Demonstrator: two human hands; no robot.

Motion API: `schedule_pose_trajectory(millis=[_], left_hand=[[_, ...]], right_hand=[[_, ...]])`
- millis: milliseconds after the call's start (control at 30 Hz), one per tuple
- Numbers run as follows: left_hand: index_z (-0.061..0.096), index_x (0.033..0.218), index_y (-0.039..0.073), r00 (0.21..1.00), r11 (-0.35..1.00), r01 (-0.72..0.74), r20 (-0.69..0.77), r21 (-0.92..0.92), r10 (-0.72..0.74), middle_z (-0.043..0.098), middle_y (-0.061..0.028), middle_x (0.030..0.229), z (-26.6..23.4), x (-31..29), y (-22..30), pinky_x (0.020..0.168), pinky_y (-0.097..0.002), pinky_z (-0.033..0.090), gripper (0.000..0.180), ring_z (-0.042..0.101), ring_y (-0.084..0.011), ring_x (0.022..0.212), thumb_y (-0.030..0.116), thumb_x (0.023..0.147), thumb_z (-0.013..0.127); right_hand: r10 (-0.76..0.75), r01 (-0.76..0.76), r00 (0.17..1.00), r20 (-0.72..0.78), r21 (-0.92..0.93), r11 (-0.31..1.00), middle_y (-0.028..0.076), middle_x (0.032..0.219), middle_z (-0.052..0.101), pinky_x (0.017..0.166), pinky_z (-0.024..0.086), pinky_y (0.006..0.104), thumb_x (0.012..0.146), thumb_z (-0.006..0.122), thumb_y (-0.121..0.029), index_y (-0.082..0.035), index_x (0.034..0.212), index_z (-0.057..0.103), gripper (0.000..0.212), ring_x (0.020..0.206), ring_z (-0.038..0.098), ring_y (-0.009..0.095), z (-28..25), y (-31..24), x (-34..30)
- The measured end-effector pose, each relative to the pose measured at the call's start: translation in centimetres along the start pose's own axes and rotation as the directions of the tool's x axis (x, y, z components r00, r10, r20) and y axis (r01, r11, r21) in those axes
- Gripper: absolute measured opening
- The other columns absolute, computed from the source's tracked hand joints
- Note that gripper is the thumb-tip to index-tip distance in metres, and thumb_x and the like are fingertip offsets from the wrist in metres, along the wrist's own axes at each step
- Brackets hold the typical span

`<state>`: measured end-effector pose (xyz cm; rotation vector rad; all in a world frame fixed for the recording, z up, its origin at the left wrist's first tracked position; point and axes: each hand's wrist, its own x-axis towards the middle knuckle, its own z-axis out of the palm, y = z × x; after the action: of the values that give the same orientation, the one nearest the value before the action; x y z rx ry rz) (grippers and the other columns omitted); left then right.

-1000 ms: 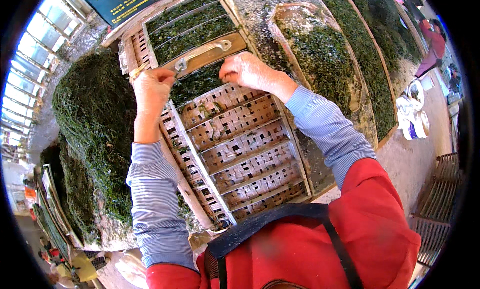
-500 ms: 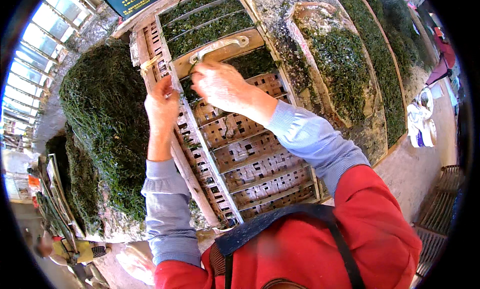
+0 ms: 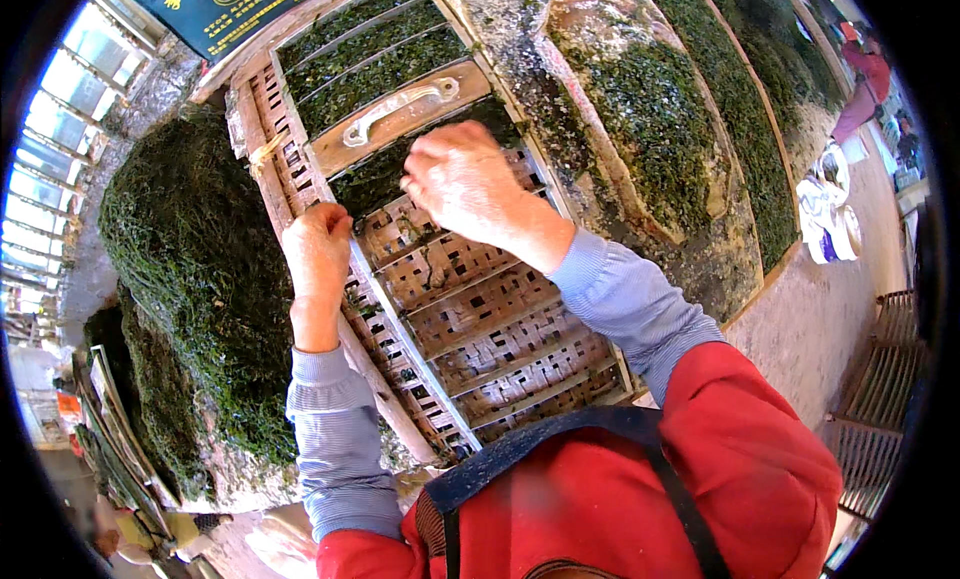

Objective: The person picks up bunches of green plant material by hand from a table and spreads them onto a wooden slatted tray, using a small white tool to smooth and level the material.

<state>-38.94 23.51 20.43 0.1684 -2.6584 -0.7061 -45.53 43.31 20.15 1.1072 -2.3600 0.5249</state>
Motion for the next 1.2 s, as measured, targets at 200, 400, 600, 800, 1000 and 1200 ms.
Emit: schedule_pose_trajectory(millis=[200,400,600,800,1000,1200], left_hand=[[0.066,0.081,0.003,0.977,0.947,-0.211,0.085,0.241,0.196,0.062,-0.0163,0.08,3.0,3.3,0.3,0.068,-0.0368,0.048,0.013,0.061,-0.0311,0.074,0.006,0.07,0.061],[0.063,0.088,0.001,0.925,0.933,-0.324,0.157,-0.154,0.347,0.06,-0.016,0.087,0.2,3.5,2.5,0.076,-0.0383,0.047,0.021,0.058,-0.0335,0.084,-0.005,0.068,0.057],[0.062,0.087,0.001,0.81,0.911,-0.4,0.425,-0.102,0.404,0.055,-0.0145,0.081,0.7,3.1,2.2,0.069,-0.0369,0.046,0.02,0.057,-0.033,0.083,0.0,0.067,0.064],[0.059,0.081,0.001,0.89,0.928,-0.343,0.265,-0.147,0.371,0.057,-0.0144,0.08,2.7,4.0,-0.4,0.066,-0.0355,0.045,0.013,0.057,-0.029,0.074,0.012,0.075,0.063],[0.062,0.085,0.001,0.896,0.945,-0.307,0.302,-0.111,0.326,0.061,-0.0157,0.079,1.0,4.2,0.4,0.067,-0.0344,0.047,0.013,0.06,-0.0266,0.074,0.012,0.079,0.058],[0.067,0.084,0.006,0.994,0.999,0.028,-0.101,-0.038,-0.032,0.065,-0.0118,0.082,-5.6,3.5,1.6,0.064,-0.0299,0.05,0.014,0.063,-0.0235,0.072,0.015,0.074,0.065]], right_hand=[[0.003,-0.006,0.981,-0.195,-0.012,1.0,0.006,0.075,0.055,0.072,0.041,0.0388,0.079,0.056,-0.022,-0.008,0.07,0.059,0.017,0.075,0.054,0.022,-1.1,4.6,-2.1],[0.07,-0.071,0.997,-0.011,-0.181,0.981,0.006,0.081,0.057,0.09,0.034,0.0466,0.079,0.056,-0.03,-0.006,0.077,0.057,0.024,0.079,0.055,0.021,-5.6,6.1,-5.0],[-0.102,0.116,0.992,0.078,-0.209,0.971,0.015,0.104,0.054,0.096,0.025,0.0551,0.085,0.047,-0.037,0.0,0.097,0.058,0.04,0.11,0.047,0.026,-1.3,7.2,-4.9],[0.042,0.055,0.894,0.445,-0.202,0.978,0.013,0.073,0.055,0.073,0.048,0.0372,0.089,0.046,-0.03,-0.002,0.073,0.058,0.035,0.067,0.057,0.019,-5.3,5.1,3.1],[-0.247,0.239,0.969,-0.023,-0.185,0.953,0.009,0.079,0.058,0.068,0.048,0.0389,0.078,0.054,-0.019,-0.009,0.082,0.06,0.012,0.084,0.058,0.023,1.9,5.4,8.3],[-0.214,0.215,0.977,0.017,-0.122,0.969,0.007,0.07,0.059,0.064,0.05,0.0389,0.078,0.054,-0.016,-0.008,0.073,0.061,0.012,0.071,0.061,0.024,-0.5,4.0,6.6]])
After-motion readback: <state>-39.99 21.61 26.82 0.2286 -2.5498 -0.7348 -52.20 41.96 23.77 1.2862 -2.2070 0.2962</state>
